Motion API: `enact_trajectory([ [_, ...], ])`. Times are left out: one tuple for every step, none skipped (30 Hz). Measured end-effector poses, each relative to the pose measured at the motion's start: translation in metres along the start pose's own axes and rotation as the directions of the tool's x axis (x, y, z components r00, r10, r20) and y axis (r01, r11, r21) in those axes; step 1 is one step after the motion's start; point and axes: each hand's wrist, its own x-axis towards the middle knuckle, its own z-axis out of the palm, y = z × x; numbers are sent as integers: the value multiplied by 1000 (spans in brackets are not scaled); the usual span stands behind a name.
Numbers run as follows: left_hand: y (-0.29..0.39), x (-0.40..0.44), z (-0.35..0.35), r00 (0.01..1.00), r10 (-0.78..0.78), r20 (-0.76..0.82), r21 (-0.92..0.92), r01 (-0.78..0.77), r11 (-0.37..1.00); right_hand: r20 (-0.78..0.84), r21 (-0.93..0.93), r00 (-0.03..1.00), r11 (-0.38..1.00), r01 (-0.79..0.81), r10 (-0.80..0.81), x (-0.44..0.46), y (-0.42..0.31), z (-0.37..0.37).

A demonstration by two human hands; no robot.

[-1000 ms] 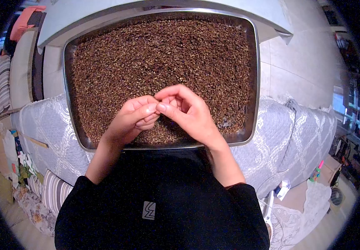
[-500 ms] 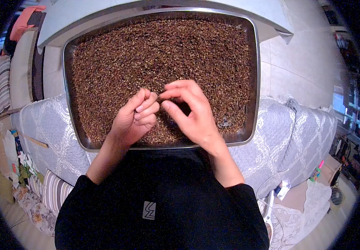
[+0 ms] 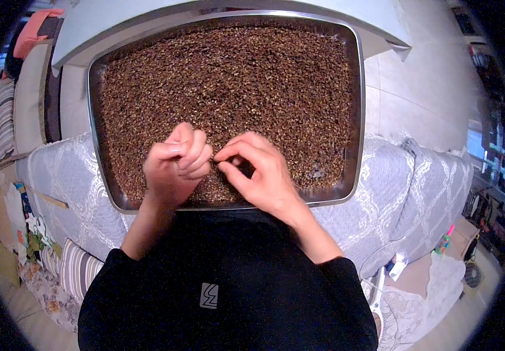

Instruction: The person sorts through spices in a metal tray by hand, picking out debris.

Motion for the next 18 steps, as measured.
enact_trajectory([
  [4,-1,1,998,8,55,-46,-5,999,-32,-166,995,982,88,-94,2,1,-6],
  [9,-3,0,994,19,110,-91,-8,996,-48,-330,980,929,167,-193,4,4,-13],
  [13,-6,-3,995,-1,99,-92,10,996,-121,-375,974,917,134,-191,5,6,-17],
  [14,-6,-5,990,9,138,-97,5,995,-158,-496,959,859,129,-235,7,9,-21],
  [15,-7,-6,984,17,177,-102,1,995,-185,-561,952,821,101,-244,9,10,-23],
  [15,-7,-7,976,25,216,-107,-2,994,-212,-623,943,779,71,-255,12,11,-25],
  [15,-8,-6,978,18,210,-81,-1,997,-204,-649,927,752,111,-313,17,15,-25],
  [15,-8,-6,972,20,233,-61,-6,998,-174,-673,934,730,119,-313,21,15,-24],
  [14,-8,-5,967,22,255,-41,-12,999,-143,-695,940,708,128,-310,25,14,-21],
  [13,-8,-5,961,24,276,-20,-19,1000,-112,-715,945,686,138,-306,28,12,-18],
  [13,-9,-4,961,34,276,11,-39,999,-93,-753,951,646,125,-294,30,12,-13],
  [12,-9,-3,960,45,276,42,-58,997,-65,-758,958,638,135,-280,31,15,-8],
  [12,-10,-2,959,56,277,72,-79,994,-47,-775,962,617,135,-270,32,15,-5],
  [12,-11,-1,964,67,258,89,-93,992,-28,-791,965,596,138,-261,33,15,-2],
  [12,-13,0,968,79,239,107,-108,988,-19,-783,964,604,151,-265,33,15,-1],
  [13,-14,0,971,91,220,124,-121,985,-11,-775,963,611,162,-269,33,15,0],
  [13,-14,0,971,105,217,118,-133,984,-3,-767,962,618,172,-273,32,15,1],
  [14,-14,-1,970,119,214,112,-145,983,-26,-731,958,659,176,-285,31,13,1],
])
